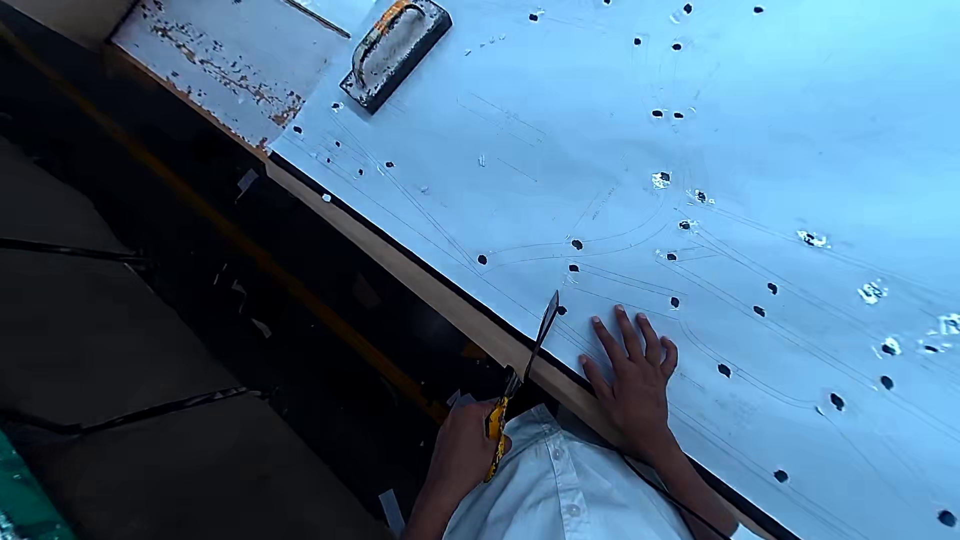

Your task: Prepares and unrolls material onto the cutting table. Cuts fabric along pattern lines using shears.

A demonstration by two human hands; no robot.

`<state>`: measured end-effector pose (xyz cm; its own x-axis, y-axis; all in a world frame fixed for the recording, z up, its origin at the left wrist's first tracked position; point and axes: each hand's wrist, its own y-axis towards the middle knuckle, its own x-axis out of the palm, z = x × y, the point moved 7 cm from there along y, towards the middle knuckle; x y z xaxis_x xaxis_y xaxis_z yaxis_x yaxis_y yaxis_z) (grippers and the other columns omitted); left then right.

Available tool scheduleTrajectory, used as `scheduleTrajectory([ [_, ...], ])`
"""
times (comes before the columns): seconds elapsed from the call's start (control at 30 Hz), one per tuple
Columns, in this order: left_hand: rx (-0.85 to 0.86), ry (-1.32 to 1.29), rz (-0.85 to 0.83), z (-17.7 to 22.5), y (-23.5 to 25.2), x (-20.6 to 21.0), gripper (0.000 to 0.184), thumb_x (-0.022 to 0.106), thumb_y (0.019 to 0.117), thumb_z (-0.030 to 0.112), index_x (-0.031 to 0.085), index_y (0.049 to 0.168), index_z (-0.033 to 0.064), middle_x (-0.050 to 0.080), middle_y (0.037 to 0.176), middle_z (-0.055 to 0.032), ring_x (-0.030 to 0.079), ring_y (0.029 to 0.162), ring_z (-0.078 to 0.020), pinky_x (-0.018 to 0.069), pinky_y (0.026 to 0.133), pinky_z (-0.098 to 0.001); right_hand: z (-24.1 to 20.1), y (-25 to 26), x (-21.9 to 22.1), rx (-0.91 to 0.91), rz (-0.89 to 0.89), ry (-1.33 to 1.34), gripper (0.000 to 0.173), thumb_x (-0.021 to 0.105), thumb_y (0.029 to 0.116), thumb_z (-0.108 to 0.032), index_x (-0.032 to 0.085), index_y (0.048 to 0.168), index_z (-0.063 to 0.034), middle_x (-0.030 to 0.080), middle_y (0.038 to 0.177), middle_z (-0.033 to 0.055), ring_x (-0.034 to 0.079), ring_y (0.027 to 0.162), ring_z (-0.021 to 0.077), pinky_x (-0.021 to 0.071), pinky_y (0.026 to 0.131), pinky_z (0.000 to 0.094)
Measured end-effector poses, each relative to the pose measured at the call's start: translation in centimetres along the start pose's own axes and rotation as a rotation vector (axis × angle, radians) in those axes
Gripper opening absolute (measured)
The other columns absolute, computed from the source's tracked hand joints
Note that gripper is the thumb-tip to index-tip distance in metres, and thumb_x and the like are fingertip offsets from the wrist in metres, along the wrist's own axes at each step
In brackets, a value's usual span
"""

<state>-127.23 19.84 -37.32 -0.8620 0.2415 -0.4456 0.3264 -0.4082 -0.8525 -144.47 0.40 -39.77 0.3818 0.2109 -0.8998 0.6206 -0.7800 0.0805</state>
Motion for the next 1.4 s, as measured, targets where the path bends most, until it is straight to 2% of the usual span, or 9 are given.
scheduleTrajectory([
  [0.57,0.014,-0.1,-0.003,0.3,-0.2,0.9,0.016,0.068,0.0917,0.018,0.071,0.102,0.006,0.072,0.088,-0.0059,0.07,0.076,-0.018,0.0584,0.076,-0.0393,0.0,0.0,0.0,-0.004,0.003,-0.003,0.057,0.045,0.0988,-0.06,0.055,0.148,-0.0343,0.039,0.163,0.0008,0.026,0.154,0.0335,0.0144,0.117,0.0681],
  [0.73,-0.001,-0.041,-0.007,0.8,-0.2,0.7,0.022,0.07,0.0923,0.023,0.073,0.108,0.0086,0.073,0.094,-0.007,0.07,0.087,-0.0221,0.0558,0.085,-0.0449,0.0,0.1,0.0,-0.009,-0.004,-0.014,0.056,0.045,0.0991,-0.06,0.055,0.148,-0.0352,0.039,0.163,0.0004,0.026,0.154,0.0333,0.0143,0.117,0.0689],
  [0.87,-0.013,-0.031,-0.012,1.7,0.0,0.4,0.023,0.068,0.0953,0.026,0.072,0.109,0.0082,0.073,0.098,-0.008,0.07,0.092,-0.0235,0.0549,0.089,-0.0469,-0.1,0.1,-0.3,-0.009,-0.01,0.007,0.056,0.045,0.0993,-0.06,0.055,0.148,-0.0343,0.039,0.163,0.002,0.026,0.154,0.0342,0.0149,0.117,0.069],
  [1.23,0.009,-0.108,0.012,1.2,0.5,0.4,0.016,0.069,0.0932,0.021,0.071,0.102,0.0078,0.073,0.088,-0.0045,0.071,0.077,-0.0176,0.0599,0.079,-0.0397,0.0,0.0,-0.2,-0.006,-0.004,0.006,0.057,0.044,0.0992,-0.061,0.054,0.149,-0.035,0.038,0.164,0.0007,0.025,0.154,0.0331,0.0147,0.117,0.0683],
  [1.4,0.003,-0.115,0.008,1.3,0.4,0.4,0.016,0.069,0.0945,0.02,0.072,0.103,0.0077,0.074,0.09,-0.0039,0.072,0.078,-0.0161,0.0607,0.079,-0.0382,-0.1,0.0,-0.3,-0.008,-0.006,-0.001,0.057,0.045,0.0992,-0.061,0.054,0.149,-0.0348,0.038,0.164,0.0012,0.026,0.154,0.0337,0.0158,0.116,0.068],
])
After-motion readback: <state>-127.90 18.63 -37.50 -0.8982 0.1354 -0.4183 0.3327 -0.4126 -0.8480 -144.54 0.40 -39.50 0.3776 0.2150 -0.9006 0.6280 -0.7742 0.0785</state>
